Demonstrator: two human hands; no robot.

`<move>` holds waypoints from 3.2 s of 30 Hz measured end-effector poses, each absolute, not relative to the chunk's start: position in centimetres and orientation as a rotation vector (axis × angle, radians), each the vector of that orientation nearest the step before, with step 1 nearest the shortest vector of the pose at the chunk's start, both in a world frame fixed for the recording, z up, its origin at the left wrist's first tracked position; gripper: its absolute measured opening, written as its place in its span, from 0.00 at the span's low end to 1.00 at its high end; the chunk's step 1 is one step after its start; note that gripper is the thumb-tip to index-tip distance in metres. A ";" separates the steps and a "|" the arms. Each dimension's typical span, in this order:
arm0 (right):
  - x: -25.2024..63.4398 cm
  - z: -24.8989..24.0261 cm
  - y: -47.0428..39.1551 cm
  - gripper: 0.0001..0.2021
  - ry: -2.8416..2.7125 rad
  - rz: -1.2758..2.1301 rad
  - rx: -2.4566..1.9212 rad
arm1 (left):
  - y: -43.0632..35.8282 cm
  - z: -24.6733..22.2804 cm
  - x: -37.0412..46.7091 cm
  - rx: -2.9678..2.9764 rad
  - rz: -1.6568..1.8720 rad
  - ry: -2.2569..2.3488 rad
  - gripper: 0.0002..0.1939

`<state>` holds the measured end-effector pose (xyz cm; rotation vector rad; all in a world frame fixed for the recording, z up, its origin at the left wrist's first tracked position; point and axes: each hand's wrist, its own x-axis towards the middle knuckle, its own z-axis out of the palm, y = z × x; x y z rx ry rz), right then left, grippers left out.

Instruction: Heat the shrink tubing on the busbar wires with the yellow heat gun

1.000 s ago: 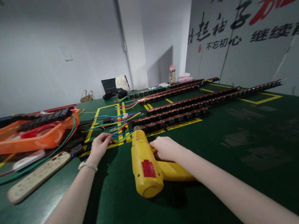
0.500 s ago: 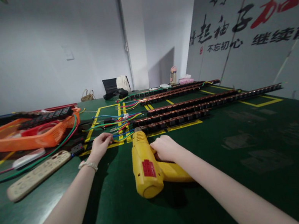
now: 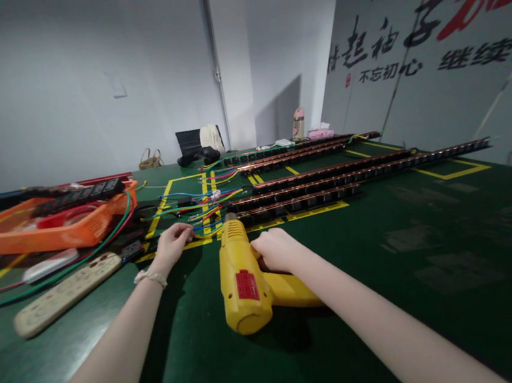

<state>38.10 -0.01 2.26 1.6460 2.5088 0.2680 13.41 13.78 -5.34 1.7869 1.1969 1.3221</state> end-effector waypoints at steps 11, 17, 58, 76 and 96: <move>34.9 2.0 1.2 0.11 2.589 0.241 1.538 | 13.8 -5.2 13.6 1.770 1.337 1.205 0.12; 33.5 1.6 2.1 0.11 2.652 0.251 1.462 | 13.6 -5.0 13.5 1.842 1.338 1.226 0.10; 32.3 1.3 2.7 0.11 2.769 0.290 1.378 | 13.1 -4.5 13.2 2.183 1.278 1.308 0.19; 32.3 1.0 2.9 0.10 2.835 0.351 1.328 | 13.0 -4.2 13.3 2.012 1.166 1.346 0.18; 32.3 0.9 2.9 0.09 2.845 0.430 1.232 | 13.9 -4.8 13.0 1.754 1.236 1.222 0.17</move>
